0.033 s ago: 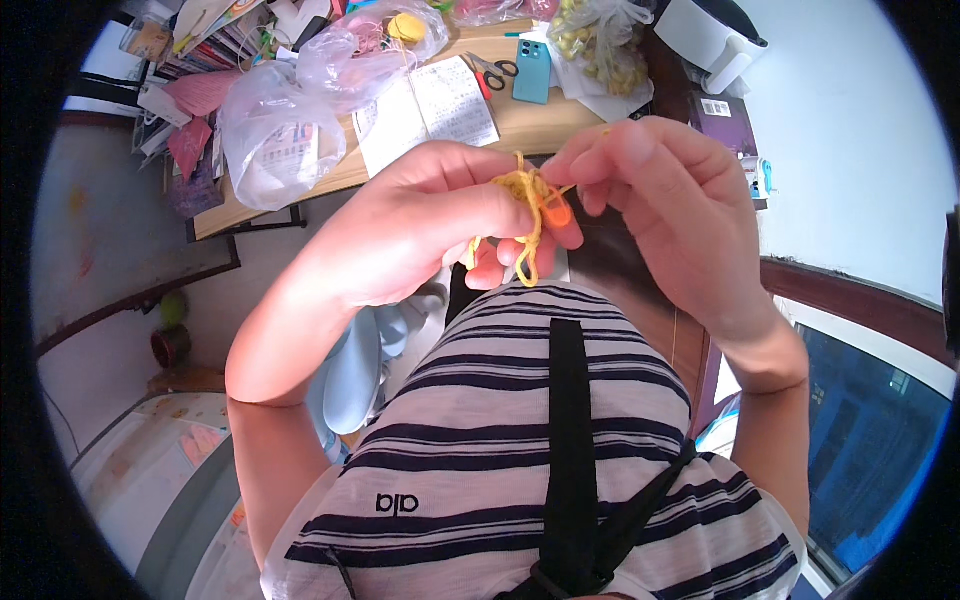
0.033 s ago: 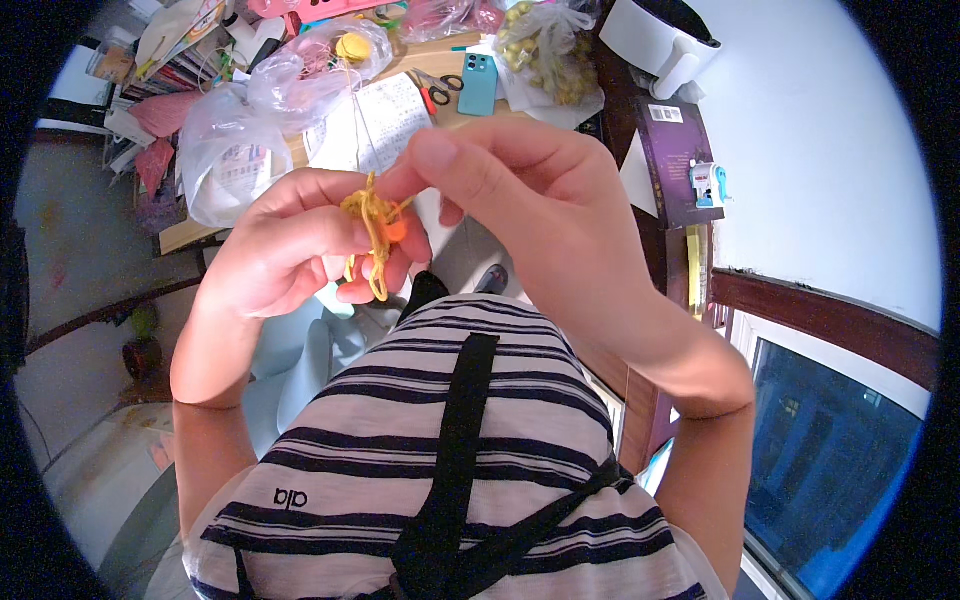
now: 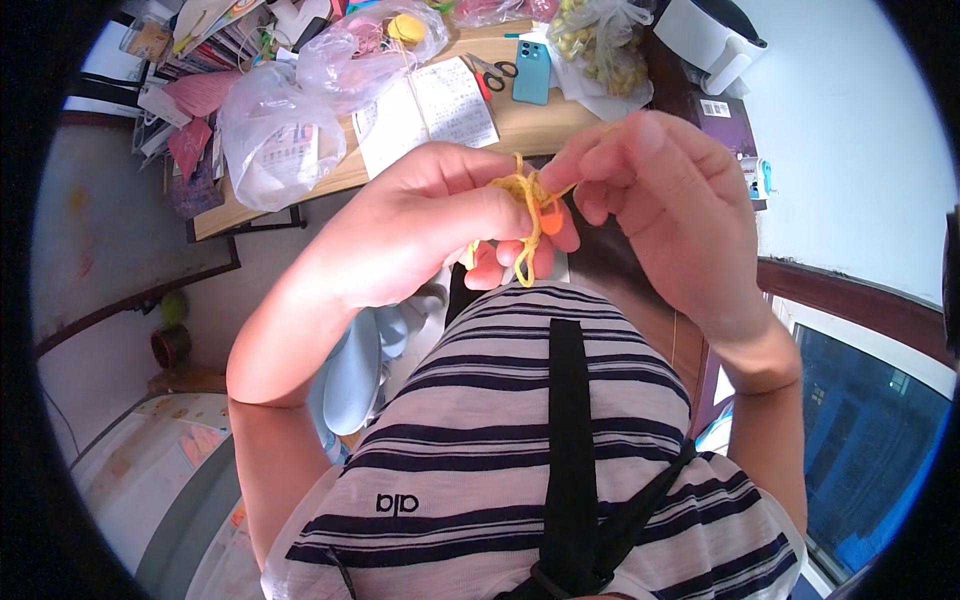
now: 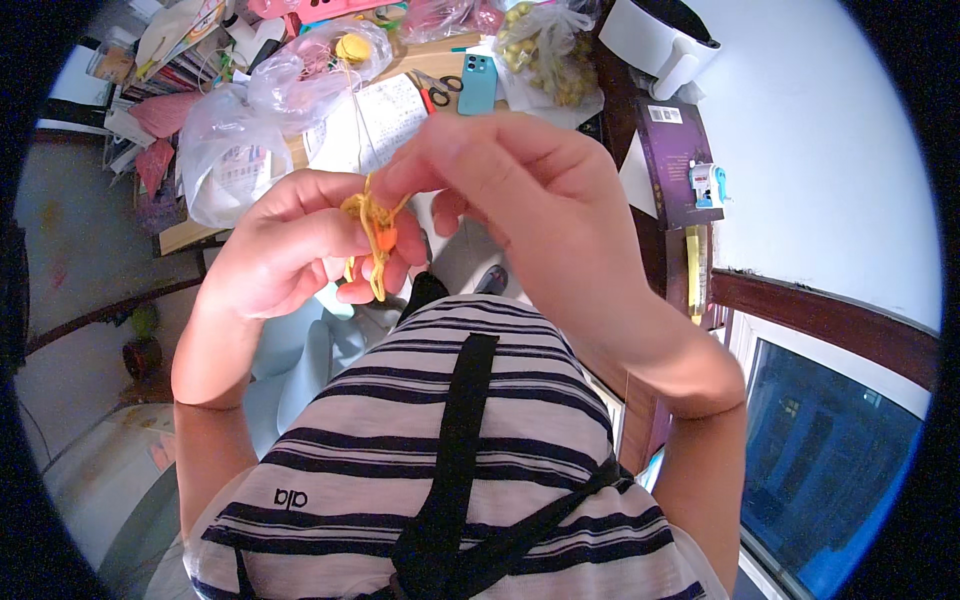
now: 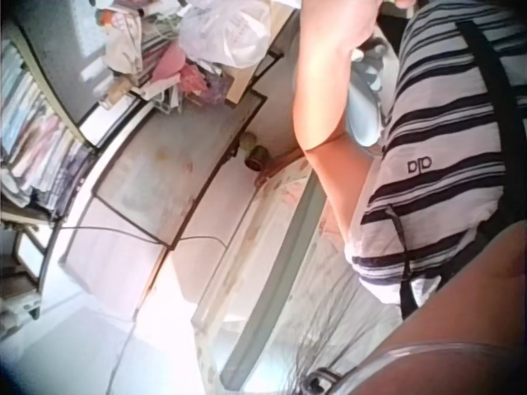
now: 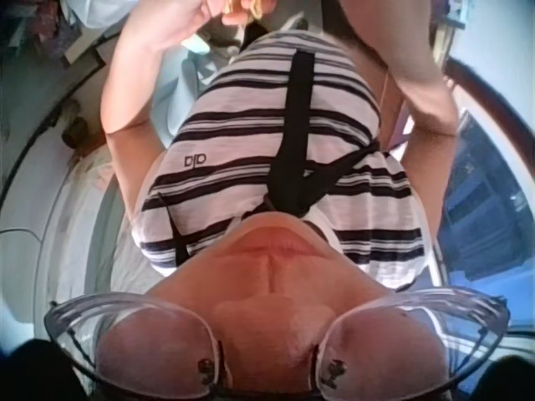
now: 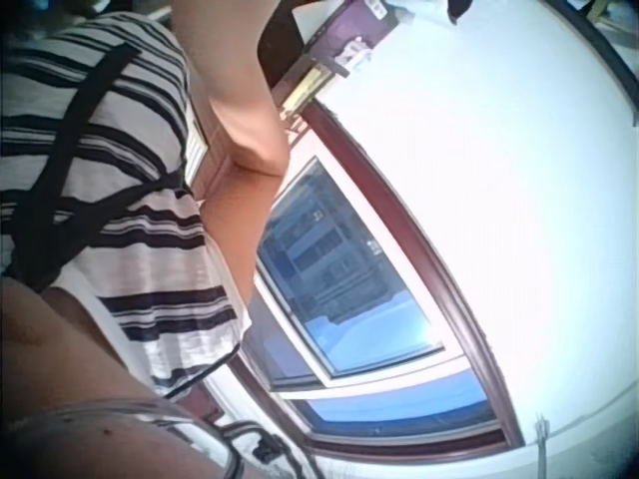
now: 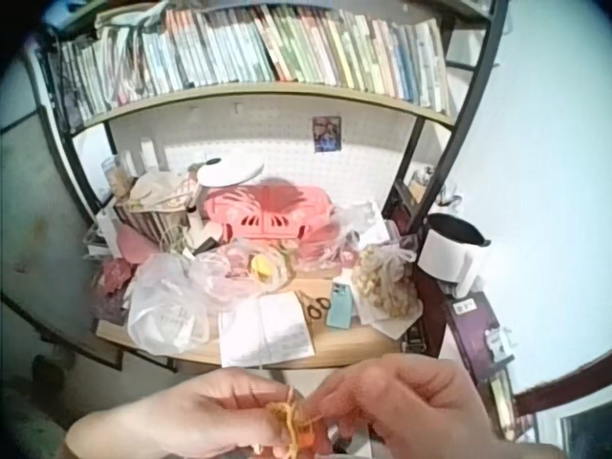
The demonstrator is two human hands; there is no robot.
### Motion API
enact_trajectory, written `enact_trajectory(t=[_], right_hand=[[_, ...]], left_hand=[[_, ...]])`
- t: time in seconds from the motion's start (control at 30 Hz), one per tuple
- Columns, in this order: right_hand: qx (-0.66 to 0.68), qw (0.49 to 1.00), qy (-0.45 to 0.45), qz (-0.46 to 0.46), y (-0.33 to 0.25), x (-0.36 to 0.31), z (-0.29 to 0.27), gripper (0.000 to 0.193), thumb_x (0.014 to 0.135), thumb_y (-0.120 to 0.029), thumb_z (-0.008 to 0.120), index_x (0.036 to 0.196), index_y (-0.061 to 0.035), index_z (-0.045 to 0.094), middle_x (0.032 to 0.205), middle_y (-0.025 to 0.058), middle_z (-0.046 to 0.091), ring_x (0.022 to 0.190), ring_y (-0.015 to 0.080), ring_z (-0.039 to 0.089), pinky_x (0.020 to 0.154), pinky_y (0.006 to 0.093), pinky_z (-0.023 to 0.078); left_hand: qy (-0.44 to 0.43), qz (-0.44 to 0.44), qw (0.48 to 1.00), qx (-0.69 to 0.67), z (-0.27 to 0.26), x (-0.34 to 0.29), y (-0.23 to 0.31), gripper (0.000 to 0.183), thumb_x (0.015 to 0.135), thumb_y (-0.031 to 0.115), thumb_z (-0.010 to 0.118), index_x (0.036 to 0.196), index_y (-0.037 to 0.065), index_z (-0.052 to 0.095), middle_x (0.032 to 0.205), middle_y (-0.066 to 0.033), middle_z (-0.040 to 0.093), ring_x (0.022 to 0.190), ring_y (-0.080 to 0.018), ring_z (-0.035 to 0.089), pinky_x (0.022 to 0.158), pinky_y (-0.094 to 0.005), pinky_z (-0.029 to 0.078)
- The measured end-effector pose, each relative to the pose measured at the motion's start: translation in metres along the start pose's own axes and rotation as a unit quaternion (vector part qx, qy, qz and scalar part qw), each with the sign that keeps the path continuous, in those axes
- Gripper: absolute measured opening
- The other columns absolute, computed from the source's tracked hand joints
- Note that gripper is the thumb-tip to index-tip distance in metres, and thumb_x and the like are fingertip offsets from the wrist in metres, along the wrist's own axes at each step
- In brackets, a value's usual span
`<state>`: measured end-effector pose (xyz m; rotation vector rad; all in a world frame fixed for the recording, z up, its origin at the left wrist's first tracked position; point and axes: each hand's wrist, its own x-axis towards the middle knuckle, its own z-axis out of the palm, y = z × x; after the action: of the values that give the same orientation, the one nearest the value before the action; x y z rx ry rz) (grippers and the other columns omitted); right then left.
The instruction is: The person crochets a small yellow circular piece using a red crochet hook and yellow yarn. They then cut the yarn with scissors, retrieve a needle from a plastic bag, and sew the yarn end into the crocheted piece to secure it.
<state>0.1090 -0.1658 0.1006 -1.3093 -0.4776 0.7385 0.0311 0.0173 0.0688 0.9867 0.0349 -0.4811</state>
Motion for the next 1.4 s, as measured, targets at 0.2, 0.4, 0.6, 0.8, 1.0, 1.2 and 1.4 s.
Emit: enact_trajectory(t=[0.2,0.4,0.6,0.8,1.0,1.2,1.4], right_hand=[[0.152,0.986,-0.068,-0.027,0.001,0.005,0.012,0.036,0.103,-0.024,0.031,0.076,-0.0047,0.045,0.070,0.0090,0.054,0.054,0.0126,0.044,0.050,0.0237,0.038],[0.032,0.986,-0.149,0.063,-0.010,0.001,0.002,0.034,0.102,-0.022,0.036,0.073,-0.0060,0.041,0.062,0.0036,0.043,0.052,0.0081,0.032,0.048,0.0226,0.029],[-0.035,0.982,-0.185,0.032,-0.033,-0.014,0.006,0.032,0.100,-0.024,0.040,0.075,-0.0051,0.043,0.060,0.0005,0.042,0.054,0.0076,0.032,0.050,0.0245,0.029],[-0.021,0.983,-0.169,0.061,-0.023,-0.013,0.002,0.033,0.100,-0.023,0.040,0.074,-0.0036,0.041,0.059,0.0018,0.043,0.054,0.0090,0.037,0.051,0.0242,0.033],[0.010,0.990,-0.069,0.126,-0.013,0.018,0.004,0.039,0.101,-0.029,0.038,0.071,-0.0057,0.045,0.059,0.0042,0.048,0.049,0.0113,0.043,0.050,0.0234,0.036],[0.093,0.982,-0.127,0.105,-0.008,0.043,-0.013,0.034,0.101,-0.031,0.039,0.083,-0.0046,0.052,0.078,0.0079,0.062,0.065,0.0141,0.057,0.056,0.0236,0.041],[-0.040,0.997,0.060,0.010,0.027,0.055,-0.017,0.037,0.099,-0.025,0.043,0.127,-0.0027,0.049,0.122,0.0124,0.058,0.105,0.0197,0.059,0.082,0.0288,0.048]], left_hand=[[0.001,0.055,0.997,0.052,-0.001,-0.002,-0.001,0.015,0.087,0.004,0.050,0.088,-0.004,0.064,0.073,-0.0041,0.062,0.057,-0.0047,0.046,0.051,-0.0187,0.037],[0.065,0.174,0.936,0.299,0.013,-0.006,-0.005,0.006,0.075,0.002,0.058,0.074,0.000,0.063,0.065,-0.0069,0.060,0.054,-0.0124,0.051,0.050,-0.0259,0.039],[0.049,0.332,0.823,0.458,0.024,-0.015,0.009,0.006,0.062,0.002,0.062,0.067,0.004,0.060,0.066,-0.0055,0.060,0.056,-0.0244,0.054,0.047,-0.0323,0.042],[0.047,0.275,0.886,0.370,0.016,-0.015,-0.013,0.006,0.069,0.000,0.058,0.074,0.003,0.059,0.069,-0.0060,0.060,0.059,-0.0209,0.055,0.051,-0.0295,0.043],[0.039,0.270,0.897,0.347,-0.002,0.003,-0.016,0.008,0.080,0.000,0.055,0.086,0.000,0.060,0.085,-0.0070,0.056,0.071,-0.0142,0.052,0.061,-0.0248,0.041],[0.070,0.216,0.935,0.271,-0.013,-0.002,-0.019,0.020,0.089,0.003,0.056,0.109,0.001,0.061,0.088,-0.0008,0.054,0.076,-0.0065,0.048,0.064,-0.0215,0.039],[0.170,0.239,0.952,0.091,-0.012,-0.001,-0.022,0.049,0.089,0.000,0.056,0.136,-0.002,0.041,0.102,-0.0011,0.057,0.080,-0.0057,0.052,0.067,-0.0198,0.044]])
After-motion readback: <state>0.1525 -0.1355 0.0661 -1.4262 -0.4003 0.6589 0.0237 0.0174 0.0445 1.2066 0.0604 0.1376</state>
